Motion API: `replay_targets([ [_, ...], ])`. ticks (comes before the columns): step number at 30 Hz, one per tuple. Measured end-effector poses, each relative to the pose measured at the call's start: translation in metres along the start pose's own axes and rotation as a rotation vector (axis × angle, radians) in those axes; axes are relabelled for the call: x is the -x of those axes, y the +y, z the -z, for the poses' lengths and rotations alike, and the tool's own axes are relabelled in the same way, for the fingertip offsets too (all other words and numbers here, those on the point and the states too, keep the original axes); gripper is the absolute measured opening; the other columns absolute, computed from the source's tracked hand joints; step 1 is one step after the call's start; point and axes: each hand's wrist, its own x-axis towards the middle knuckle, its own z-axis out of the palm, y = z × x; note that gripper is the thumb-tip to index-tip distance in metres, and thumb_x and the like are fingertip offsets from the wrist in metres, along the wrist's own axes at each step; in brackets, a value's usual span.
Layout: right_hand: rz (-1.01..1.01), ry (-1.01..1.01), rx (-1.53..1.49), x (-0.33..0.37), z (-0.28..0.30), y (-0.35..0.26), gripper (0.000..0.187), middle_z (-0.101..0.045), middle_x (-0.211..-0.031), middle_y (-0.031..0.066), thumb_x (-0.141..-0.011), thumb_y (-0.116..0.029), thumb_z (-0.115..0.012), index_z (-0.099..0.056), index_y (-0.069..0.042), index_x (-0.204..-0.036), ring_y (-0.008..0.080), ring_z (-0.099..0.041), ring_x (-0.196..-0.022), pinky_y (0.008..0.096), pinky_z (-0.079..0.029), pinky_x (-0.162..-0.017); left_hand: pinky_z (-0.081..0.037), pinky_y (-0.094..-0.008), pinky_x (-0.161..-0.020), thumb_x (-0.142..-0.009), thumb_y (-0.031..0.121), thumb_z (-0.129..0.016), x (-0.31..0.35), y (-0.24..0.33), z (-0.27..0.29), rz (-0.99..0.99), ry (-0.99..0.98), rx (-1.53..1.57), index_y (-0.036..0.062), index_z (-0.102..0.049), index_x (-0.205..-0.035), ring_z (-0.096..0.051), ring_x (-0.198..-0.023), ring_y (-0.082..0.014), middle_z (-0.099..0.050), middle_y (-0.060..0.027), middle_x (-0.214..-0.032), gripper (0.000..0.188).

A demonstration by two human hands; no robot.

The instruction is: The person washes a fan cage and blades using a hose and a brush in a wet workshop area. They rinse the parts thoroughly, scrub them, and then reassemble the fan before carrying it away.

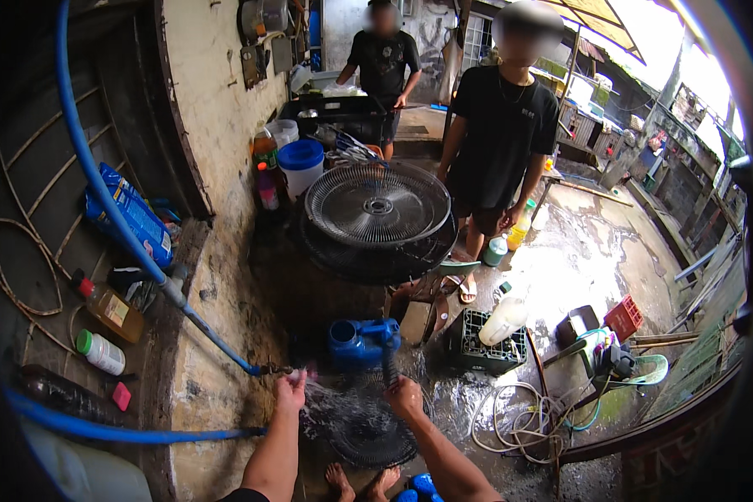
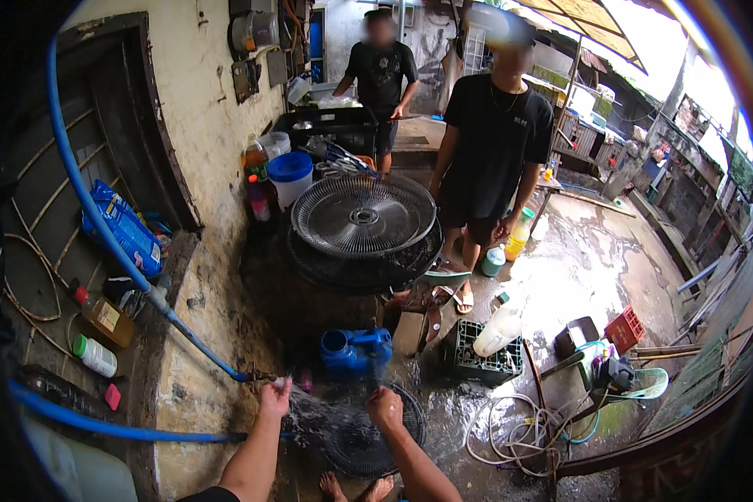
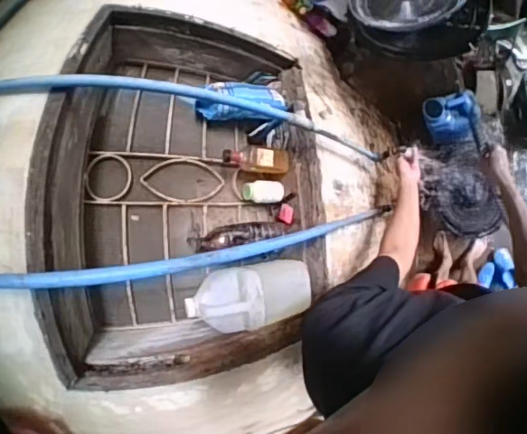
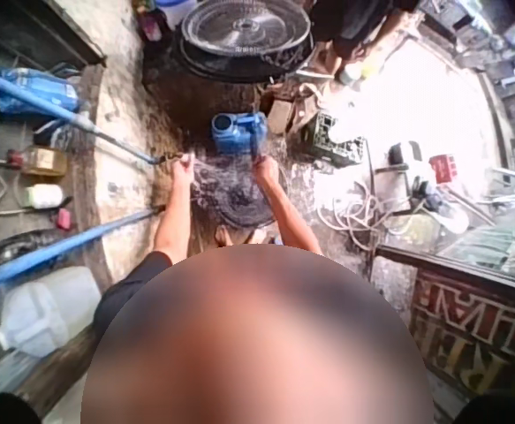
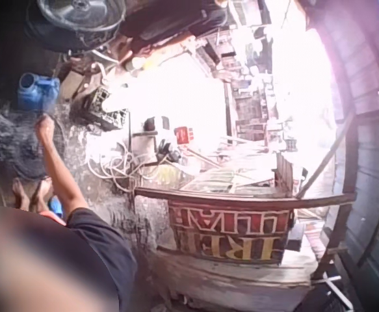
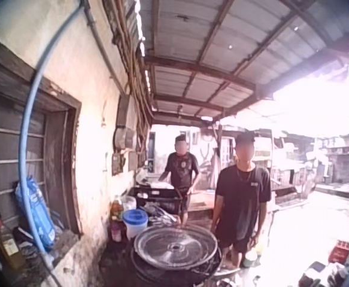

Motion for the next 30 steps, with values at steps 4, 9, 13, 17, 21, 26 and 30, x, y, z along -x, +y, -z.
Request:
replay_targets([
  [4, 0.279, -0.247, 0.349, 0.047, -0.005, -0.002, 0.018, -0.068, -0.086, 0.0247, -0.086, -0.016, -0.055, -0.067, -0.007, -0.095, 0.0467, -0.066, -0.083, 0.0519, -0.054, -0.077, -0.056, -0.0393, -0.095, -0.092, 0.01, -0.052, -0.004, 0.0, 0.017, 0.01, -0.179, -0.096, 0.0005, -0.062, -0.097, -0.063, -0.095, -0.0248, -0.067, -0.0136, -0.098, 0.015],
  [9, 0.579, -0.456, 0.577, 0.097, -0.02, 0.015, 0.011, -0.068, -0.075, 0.0164, -0.082, -0.014, -0.059, -0.063, -0.008, -0.09, 0.0331, -0.07, -0.072, 0.0465, -0.055, -0.059, -0.052, -0.0392, -0.081, -0.091, 0.041, -0.065, 0.015, -0.008, 0.04, 0.222, 0.004, -0.78, 0.0121, -0.061, -0.113, -0.059, -0.091, -0.0199, -0.064, -0.0035, -0.104, 0.037],
  [13, 0.687, -0.621, 0.51, 0.109, -0.018, 0.018, 0.012, -0.069, -0.08, 0.0155, -0.085, -0.013, -0.056, -0.062, -0.006, -0.093, 0.0356, -0.069, -0.075, 0.0459, -0.055, -0.065, -0.054, -0.0598, -0.081, -0.078, 0.057, -0.074, 0.054, 0.01, 0.032, 0.421, 0.048, -0.717, 0.0011, -0.041, -0.123, -0.06, -0.098, -0.0398, -0.052, -0.0189, -0.118, 0.079],
  [17, 0.774, -0.675, 0.422, 0.11, -0.01, 0.015, 0.013, -0.07, -0.089, 0.0125, -0.086, -0.015, -0.056, -0.061, -0.005, -0.092, 0.0345, -0.069, -0.079, 0.0446, -0.055, -0.066, -0.057, -0.0569, -0.075, -0.086, 0.032, -0.064, 0.091, 0.038, 0.029, 0.328, 0.134, -0.835, 0.0, -0.049, -0.11, -0.062, -0.088, -0.038, -0.053, -0.0193, -0.11, 0.043],
  [21, 0.764, -0.655, 0.336, 0.118, 0.002, 0.027, 0.01, -0.065, -0.084, 0.0106, -0.085, -0.015, -0.059, -0.057, -0.005, -0.087, 0.034, -0.067, -0.079, 0.0446, -0.054, -0.065, -0.059, -0.0464, -0.06, -0.082, 0.015, -0.058, 0.111, 0.051, 0.034, 0.327, 0.095, -1.011, -0.0023, -0.053, -0.095, -0.063, -0.069, -0.029, -0.058, -0.0173, -0.09, 0.022],
  [26, 0.714, -0.574, 0.248, 0.141, 0.027, 0.048, 0.017, -0.063, -0.079, 0.0111, -0.084, -0.018, -0.066, -0.055, -0.004, -0.082, 0.0341, -0.064, -0.074, 0.0447, -0.052, -0.063, -0.059, -0.0414, -0.056, -0.085, 0.016, -0.058, 0.132, 0.031, 0.028, 0.341, 0.102, -1.223, -0.0058, -0.057, -0.095, -0.065, -0.061, -0.0272, -0.061, -0.0137, -0.078, 0.024],
  [30, 0.585, -0.445, 0.265, 0.16, 0.061, 0.057, 0.021, -0.062, -0.077, 0.0139, -0.083, -0.019, -0.069, -0.056, -0.003, -0.078, 0.0359, -0.064, -0.074, 0.046, -0.05, -0.064, -0.059, -0.0473, -0.076, -0.091, 0.047, -0.065, 0.143, -0.009, 0.028, 0.424, -0.094, -1.031, -0.0091, -0.052, -0.123, -0.069, -0.087, -0.0335, -0.065, -0.0218, -0.111, 0.066],
])
